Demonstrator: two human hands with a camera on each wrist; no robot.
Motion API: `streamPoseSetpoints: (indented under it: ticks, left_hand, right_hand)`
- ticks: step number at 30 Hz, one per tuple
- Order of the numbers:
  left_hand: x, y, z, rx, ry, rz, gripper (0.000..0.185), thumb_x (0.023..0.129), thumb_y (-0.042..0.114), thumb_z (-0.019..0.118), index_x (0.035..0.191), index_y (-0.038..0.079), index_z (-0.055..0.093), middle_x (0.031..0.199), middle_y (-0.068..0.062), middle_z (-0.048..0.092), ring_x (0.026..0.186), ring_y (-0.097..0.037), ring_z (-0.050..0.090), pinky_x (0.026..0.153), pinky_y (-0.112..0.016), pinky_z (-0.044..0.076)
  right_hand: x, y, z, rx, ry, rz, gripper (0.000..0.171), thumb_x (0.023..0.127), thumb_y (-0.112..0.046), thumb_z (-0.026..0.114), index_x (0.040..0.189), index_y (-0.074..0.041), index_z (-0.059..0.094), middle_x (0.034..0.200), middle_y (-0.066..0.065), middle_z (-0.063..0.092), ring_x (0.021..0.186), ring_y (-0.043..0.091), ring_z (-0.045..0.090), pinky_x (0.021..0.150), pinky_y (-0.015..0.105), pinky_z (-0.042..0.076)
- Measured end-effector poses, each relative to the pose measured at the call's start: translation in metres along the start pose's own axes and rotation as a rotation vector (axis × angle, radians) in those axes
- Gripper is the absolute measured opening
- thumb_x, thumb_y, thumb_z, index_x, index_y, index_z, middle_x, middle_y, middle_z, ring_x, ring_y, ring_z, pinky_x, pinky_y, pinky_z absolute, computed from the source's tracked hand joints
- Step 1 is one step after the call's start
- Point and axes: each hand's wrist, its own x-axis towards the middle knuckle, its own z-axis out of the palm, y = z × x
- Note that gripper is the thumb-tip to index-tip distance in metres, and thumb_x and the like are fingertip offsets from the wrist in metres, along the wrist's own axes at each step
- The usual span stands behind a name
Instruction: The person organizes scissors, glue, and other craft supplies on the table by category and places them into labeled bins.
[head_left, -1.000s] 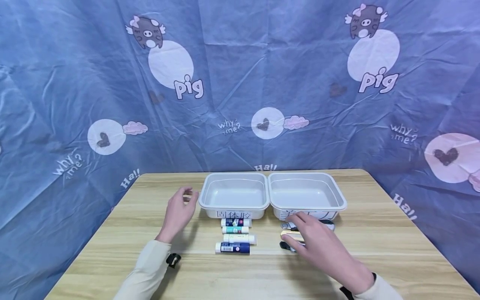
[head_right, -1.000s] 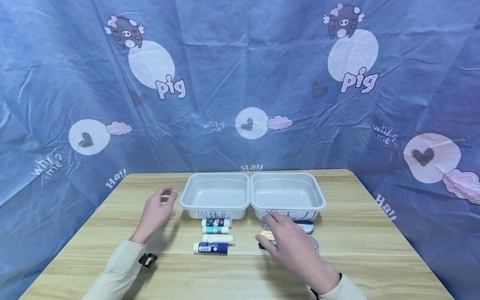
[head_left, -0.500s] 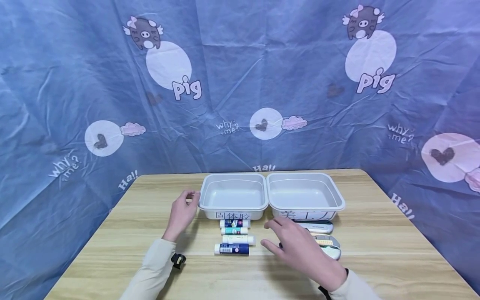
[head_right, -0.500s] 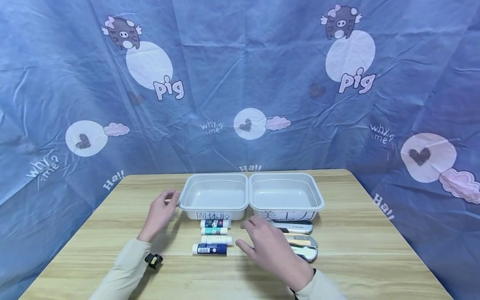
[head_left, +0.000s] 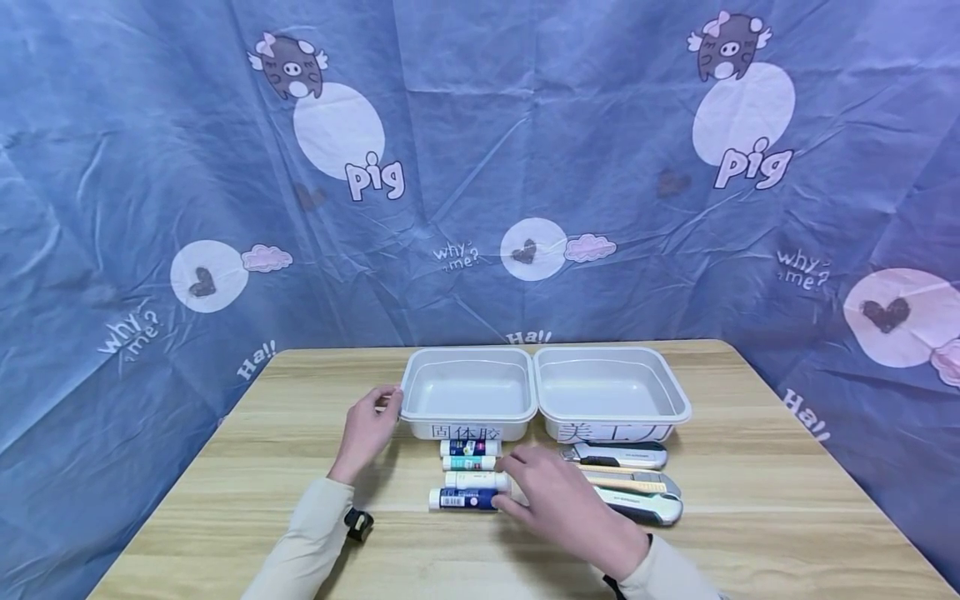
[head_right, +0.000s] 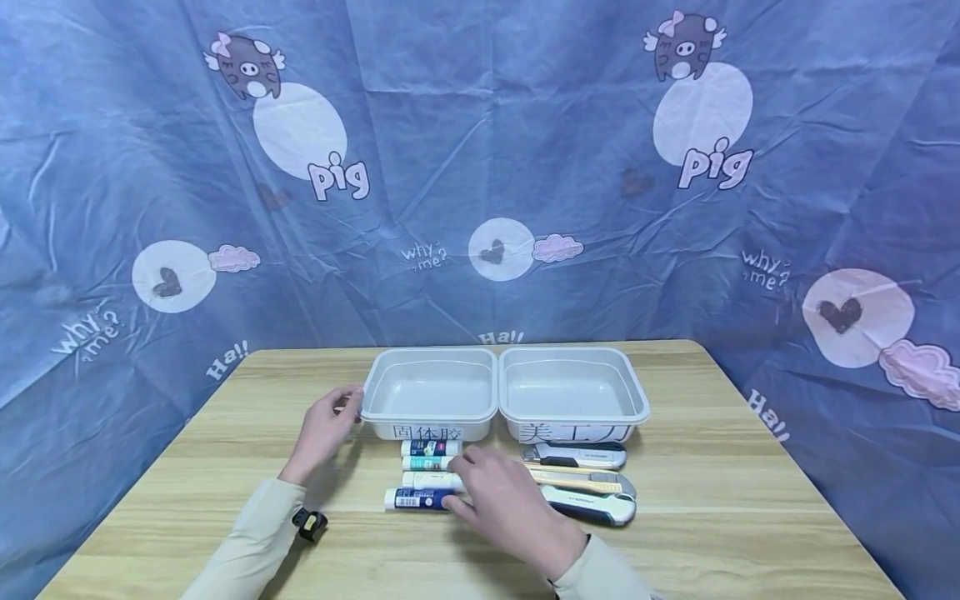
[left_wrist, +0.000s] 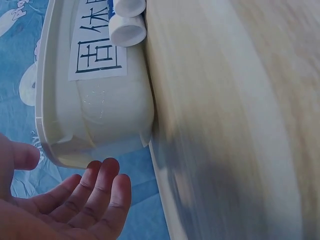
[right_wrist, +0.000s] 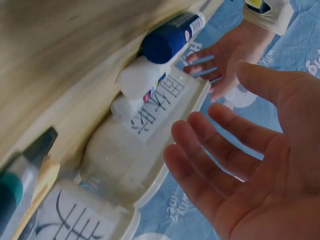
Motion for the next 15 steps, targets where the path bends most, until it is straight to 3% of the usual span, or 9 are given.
streamPoseSetpoints:
  ticks: [7,15]
  left_hand:
    - [-0.001,-0.002,0.001,0.005,0.002,0.019,0.032,0.103,0.021,0.058,0.121,-0.003,0.070,0.102,-0.017,0.074,0.085,-0.023,0.068,0.070,-0.029,0.052]
    - [0.000,-0.003,0.002,0.031,-0.025,0.022,0.032,0.101,0.019,0.060,0.120,-0.004,0.071,0.101,-0.016,0.074,0.083,-0.020,0.067,0.071,-0.028,0.051]
  right_hand:
    - [0.003,-0.006,0.010,0.001,-0.020,-0.046,0.036,0.085,-0.039,0.082,0.109,-0.014,0.074,0.095,-0.004,0.065,0.079,0.009,0.060,0.062,0.023,0.051]
    - [0.005,-0.006,0.020,-0.044,-0.054,-0.074,0.027,0.084,-0.037,0.083,0.103,-0.019,0.076,0.095,-0.005,0.068,0.078,0.009,0.059,0.061,0.022,0.049]
